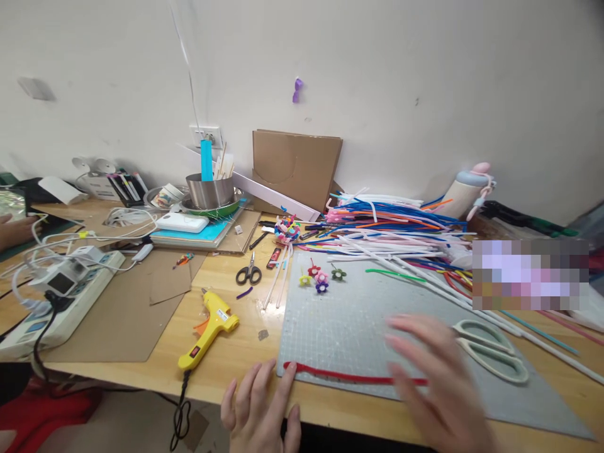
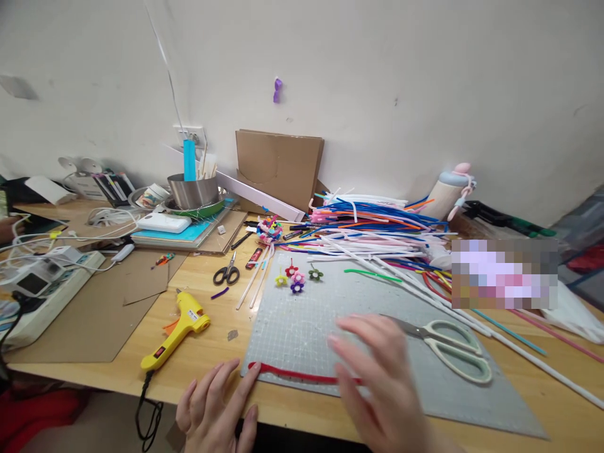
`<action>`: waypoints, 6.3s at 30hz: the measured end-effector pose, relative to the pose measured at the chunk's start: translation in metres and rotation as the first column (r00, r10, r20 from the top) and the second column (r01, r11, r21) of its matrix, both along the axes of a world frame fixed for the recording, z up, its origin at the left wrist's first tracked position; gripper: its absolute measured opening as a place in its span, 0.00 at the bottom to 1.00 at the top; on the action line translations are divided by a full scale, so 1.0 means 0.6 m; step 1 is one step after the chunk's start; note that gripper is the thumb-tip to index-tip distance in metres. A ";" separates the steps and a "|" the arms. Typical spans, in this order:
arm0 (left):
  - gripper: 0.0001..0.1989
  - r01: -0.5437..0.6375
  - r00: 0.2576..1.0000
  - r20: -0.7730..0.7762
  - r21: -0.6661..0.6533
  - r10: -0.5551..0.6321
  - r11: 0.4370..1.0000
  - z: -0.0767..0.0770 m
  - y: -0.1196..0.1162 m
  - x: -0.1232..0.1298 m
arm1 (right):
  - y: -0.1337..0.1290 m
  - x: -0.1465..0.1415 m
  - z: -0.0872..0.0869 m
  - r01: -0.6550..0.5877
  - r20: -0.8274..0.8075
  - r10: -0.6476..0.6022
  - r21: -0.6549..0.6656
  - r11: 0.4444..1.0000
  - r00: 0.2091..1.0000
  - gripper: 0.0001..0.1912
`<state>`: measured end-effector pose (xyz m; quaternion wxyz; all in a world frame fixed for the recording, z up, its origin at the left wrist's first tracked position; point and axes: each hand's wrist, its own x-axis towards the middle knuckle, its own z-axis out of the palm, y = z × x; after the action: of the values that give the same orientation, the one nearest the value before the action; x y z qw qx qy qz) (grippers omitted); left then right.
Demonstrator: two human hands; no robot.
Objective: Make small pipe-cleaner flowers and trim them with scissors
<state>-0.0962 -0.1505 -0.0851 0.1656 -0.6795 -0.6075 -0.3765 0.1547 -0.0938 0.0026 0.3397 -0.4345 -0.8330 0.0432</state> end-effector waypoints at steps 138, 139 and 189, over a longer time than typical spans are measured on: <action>0.21 -0.013 1.000 -0.010 -0.044 0.012 0.999 -0.002 -0.015 -0.001 | 0.008 -0.038 -0.049 -0.231 0.125 0.305 -0.408 0.883 0.944 0.14; 0.21 -0.016 1.000 0.004 -0.038 0.017 0.999 -0.001 -0.015 0.000 | 0.008 -0.038 -0.049 -0.231 0.123 0.304 -0.407 0.884 0.945 0.15; 0.26 0.154 0.974 -0.157 -0.081 -0.165 0.985 0.015 -0.004 -0.009 | 0.003 -0.003 -0.038 -0.163 0.197 0.279 -0.460 0.873 0.940 0.14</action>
<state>-0.1015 -0.1527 -0.0761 0.1606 -0.7599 -0.5480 -0.3105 0.1529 -0.0918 -0.0201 0.1157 -0.4023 -0.8833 0.2110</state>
